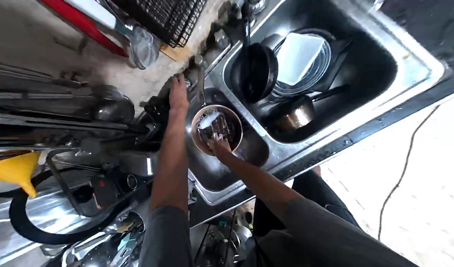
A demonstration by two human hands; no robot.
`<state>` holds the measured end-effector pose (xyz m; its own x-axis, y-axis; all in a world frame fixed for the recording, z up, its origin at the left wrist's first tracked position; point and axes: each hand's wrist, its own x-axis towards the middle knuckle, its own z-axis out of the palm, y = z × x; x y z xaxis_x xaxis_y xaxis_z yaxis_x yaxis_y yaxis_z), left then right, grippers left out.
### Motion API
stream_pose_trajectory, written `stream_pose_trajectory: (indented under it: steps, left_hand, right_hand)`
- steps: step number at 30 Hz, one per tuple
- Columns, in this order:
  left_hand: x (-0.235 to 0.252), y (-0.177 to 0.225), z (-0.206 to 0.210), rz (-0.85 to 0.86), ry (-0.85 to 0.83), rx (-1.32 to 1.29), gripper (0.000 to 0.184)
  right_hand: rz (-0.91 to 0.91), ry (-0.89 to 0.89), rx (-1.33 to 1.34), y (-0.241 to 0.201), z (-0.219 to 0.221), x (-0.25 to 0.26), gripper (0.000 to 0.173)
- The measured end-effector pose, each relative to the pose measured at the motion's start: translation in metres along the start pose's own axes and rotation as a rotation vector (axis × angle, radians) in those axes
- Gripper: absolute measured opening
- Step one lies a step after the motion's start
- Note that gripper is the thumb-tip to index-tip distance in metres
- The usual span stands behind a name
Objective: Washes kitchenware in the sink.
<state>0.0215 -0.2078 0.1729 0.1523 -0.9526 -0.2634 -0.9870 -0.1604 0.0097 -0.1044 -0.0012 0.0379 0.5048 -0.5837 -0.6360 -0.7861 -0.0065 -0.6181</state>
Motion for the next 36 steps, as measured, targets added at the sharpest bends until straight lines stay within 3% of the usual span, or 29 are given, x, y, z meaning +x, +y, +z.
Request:
stream_pose_trajectory:
  steps: [2, 4, 6, 9, 11, 15, 17, 21, 23, 24, 25, 26, 28, 32, 35, 36]
  left_hand:
    - [0.008, -0.003, 0.008, -0.009, 0.0, 0.014, 0.049]
    - [0.011, -0.003, 0.007, -0.053, -0.01, 0.027, 0.048]
    - [0.01, 0.003, -0.002, -0.131, -0.031, 0.05, 0.055]
    - [0.015, 0.016, -0.011, -0.275, -0.058, 0.087, 0.07]
    - [0.009, 0.022, -0.012, -0.339, -0.02, -0.018, 0.07]
    - [-0.047, 0.034, 0.026, -0.367, 0.327, -0.544, 0.049]
    - [-0.082, 0.056, 0.058, -0.402, 0.318, -0.907, 0.047]
    - [-0.115, 0.098, 0.115, -0.623, 0.224, -1.764, 0.067]
    - [-0.123, 0.113, 0.109, -0.688, 0.213, -2.045, 0.067]
    - [-0.127, 0.123, 0.082, -0.81, 0.203, -2.126, 0.063]
    - [-0.128, 0.134, 0.038, -1.045, 0.211, -2.159, 0.056]
    - [-0.133, 0.14, 0.009, -1.125, 0.214, -2.156, 0.048]
    - [-0.148, 0.139, -0.012, -1.026, 0.177, -2.098, 0.042]
    - [-0.159, 0.131, -0.009, -0.835, -0.048, -1.363, 0.036]
    - [-0.173, 0.118, 0.022, -0.454, -0.487, -0.659, 0.052]
    - [-0.183, 0.111, 0.062, -0.279, -0.478, -0.466, 0.058]
  right_hand:
    - [0.016, 0.03, 0.026, 0.005, -0.005, 0.001, 0.061]
    - [-0.007, 0.083, 0.255, 0.017, -0.02, 0.006, 0.055]
    - [0.004, 0.112, 0.729, 0.029, -0.041, 0.016, 0.043]
    - [0.014, 0.05, 1.566, 0.035, -0.082, 0.017, 0.047]
    - [-0.109, -0.076, 1.822, 0.035, -0.11, 0.01, 0.049]
    - [-0.282, -0.174, 1.733, 0.027, -0.141, 0.005, 0.058]
    - [-0.291, -0.118, 1.611, 0.021, -0.146, 0.002, 0.056]
    - [-0.22, 0.095, 1.297, 0.013, -0.142, 0.008, 0.061]
    - [-0.106, 0.24, 1.155, 0.006, -0.138, 0.011, 0.052]
    - [-0.044, 0.276, 1.06, 0.004, -0.14, 0.011, 0.049]
    - [-0.005, 0.295, 0.948, 0.001, -0.143, 0.011, 0.046]
    - [0.016, 0.297, 0.828, -0.003, -0.148, 0.011, 0.042]
    - [0.042, 0.266, 0.632, -0.011, -0.154, 0.011, 0.041]
    - [0.023, 0.234, 0.441, -0.015, -0.164, 0.015, 0.048]
    - [-0.055, 0.21, 0.337, -0.015, -0.164, 0.019, 0.048]
    - [-0.104, 0.225, 0.289, -0.018, -0.163, 0.021, 0.049]
